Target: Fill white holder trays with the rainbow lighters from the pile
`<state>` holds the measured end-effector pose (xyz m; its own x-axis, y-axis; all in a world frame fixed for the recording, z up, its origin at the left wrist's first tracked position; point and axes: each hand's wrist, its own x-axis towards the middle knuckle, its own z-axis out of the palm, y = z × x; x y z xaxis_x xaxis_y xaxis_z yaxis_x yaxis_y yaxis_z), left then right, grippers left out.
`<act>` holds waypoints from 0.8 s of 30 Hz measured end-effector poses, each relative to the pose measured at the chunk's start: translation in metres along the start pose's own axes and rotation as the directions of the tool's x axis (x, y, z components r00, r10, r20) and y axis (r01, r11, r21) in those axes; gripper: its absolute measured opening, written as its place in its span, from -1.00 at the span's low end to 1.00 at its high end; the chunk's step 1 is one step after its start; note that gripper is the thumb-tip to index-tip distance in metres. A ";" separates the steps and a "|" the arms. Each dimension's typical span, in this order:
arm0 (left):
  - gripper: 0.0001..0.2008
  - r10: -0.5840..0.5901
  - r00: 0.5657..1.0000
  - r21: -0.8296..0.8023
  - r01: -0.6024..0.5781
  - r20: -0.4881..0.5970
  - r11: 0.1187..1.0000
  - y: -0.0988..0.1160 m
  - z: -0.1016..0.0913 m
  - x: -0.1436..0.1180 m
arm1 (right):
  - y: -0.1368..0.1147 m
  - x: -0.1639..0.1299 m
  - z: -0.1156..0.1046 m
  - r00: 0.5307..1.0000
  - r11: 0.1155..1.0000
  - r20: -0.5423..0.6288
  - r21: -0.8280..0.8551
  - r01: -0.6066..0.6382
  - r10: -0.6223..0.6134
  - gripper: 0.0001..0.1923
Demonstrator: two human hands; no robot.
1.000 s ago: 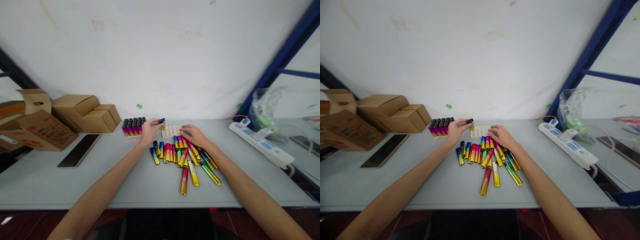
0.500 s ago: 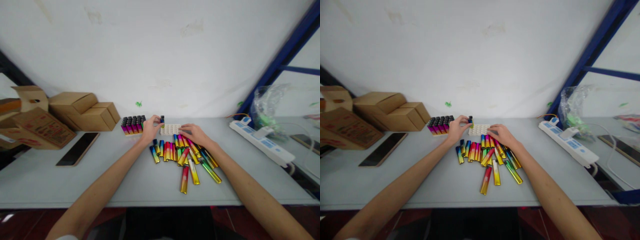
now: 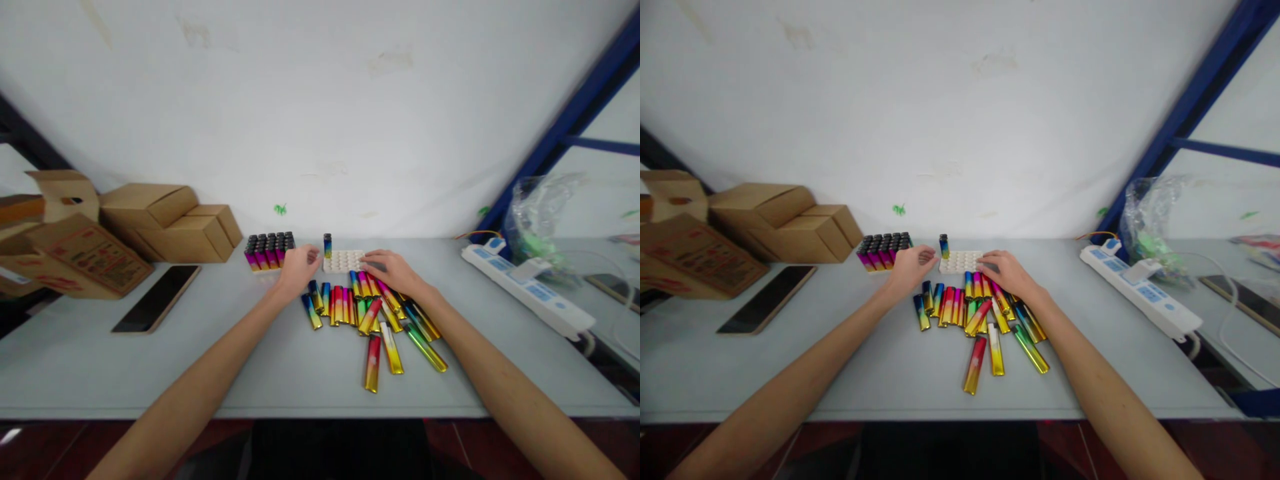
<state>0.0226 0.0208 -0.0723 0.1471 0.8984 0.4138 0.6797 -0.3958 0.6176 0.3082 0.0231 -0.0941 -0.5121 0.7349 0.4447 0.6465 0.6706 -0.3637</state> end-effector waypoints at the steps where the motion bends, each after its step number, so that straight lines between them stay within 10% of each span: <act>1: -0.87 0.014 0.999 0.048 -0.015 0.029 0.999 0.002 -0.005 -0.003 | 0.000 0.000 0.000 1.000 1.000 0.002 0.002 0.000 0.000 -0.67; 12: -0.48 -0.181 0.932 0.474 0.011 0.315 0.880 0.020 -0.027 -0.021 | 0.000 -0.001 -0.001 1.000 1.000 0.019 -0.004 -0.008 0.008 -0.64; 24: -0.61 -0.041 0.965 0.176 -0.005 0.257 0.984 0.008 -0.014 -0.013 | 0.004 -0.002 0.001 1.000 1.000 -0.002 -0.025 -0.007 0.007 -0.65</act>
<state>0.0165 0.0035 -0.0631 0.2986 0.9327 0.2020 0.7947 -0.3602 0.4885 0.3115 0.0245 -0.0980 -0.5066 0.7394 0.4435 0.6640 0.6627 -0.3464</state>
